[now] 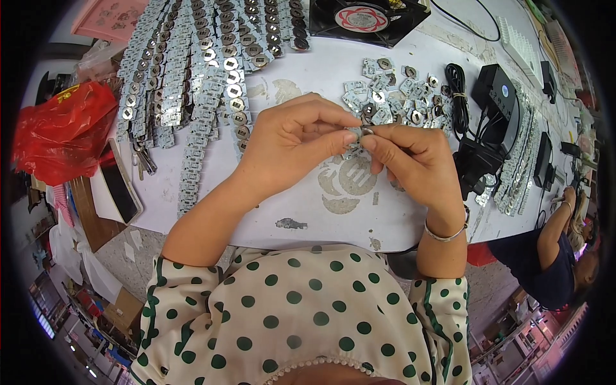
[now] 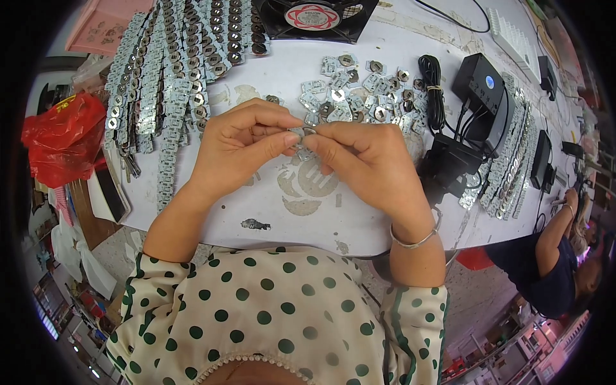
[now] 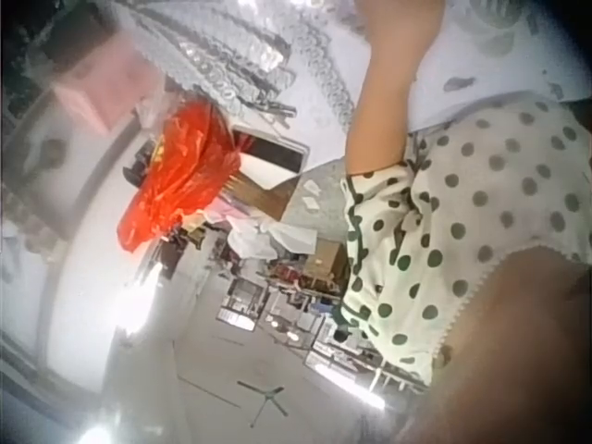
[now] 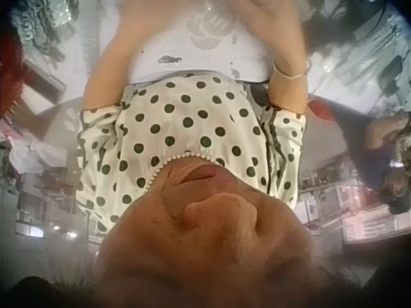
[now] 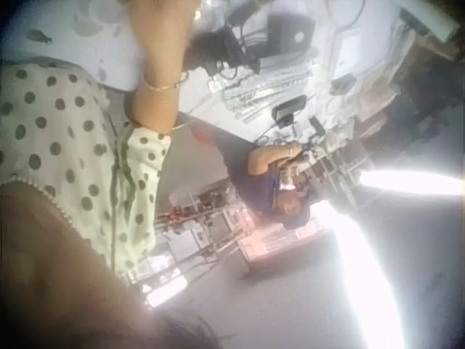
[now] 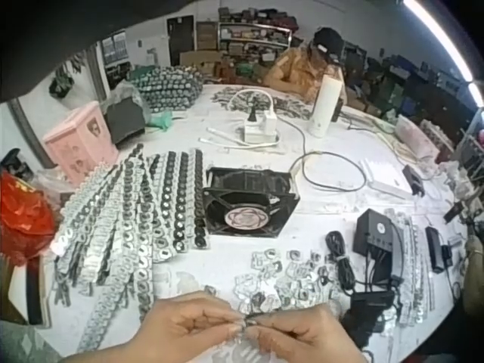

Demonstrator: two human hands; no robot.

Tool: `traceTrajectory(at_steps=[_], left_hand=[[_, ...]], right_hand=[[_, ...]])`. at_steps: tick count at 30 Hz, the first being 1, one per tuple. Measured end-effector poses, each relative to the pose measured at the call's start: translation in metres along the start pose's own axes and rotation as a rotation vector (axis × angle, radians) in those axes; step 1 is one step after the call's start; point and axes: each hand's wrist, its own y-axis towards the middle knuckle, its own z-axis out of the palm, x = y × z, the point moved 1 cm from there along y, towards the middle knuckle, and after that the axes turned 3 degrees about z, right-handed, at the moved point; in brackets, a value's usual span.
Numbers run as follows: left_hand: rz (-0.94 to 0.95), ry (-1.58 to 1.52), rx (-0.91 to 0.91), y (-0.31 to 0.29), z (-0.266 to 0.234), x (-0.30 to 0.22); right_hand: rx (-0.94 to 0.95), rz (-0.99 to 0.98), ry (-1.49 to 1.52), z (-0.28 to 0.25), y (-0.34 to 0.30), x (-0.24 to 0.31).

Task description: The person assembles LED strips by hand, connecting small plastic clips to electronic segments.

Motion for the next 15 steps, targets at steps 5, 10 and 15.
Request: traceTrajectory(at_steps=[5,10,15], left_hand=[[-0.097,-0.135,0.082,0.0,-0.004,-0.002],[-0.108,-0.2,0.106,0.001,-0.01,-0.008],[-0.228,-0.172,0.186,0.004,-0.019,-0.011]], right_hand=[[0.055,0.095,0.112,0.006,0.002,0.0],[0.091,0.201,0.387,0.01,0.006,-0.003],[0.19,0.266,0.474,0.01,0.006,-0.008]])
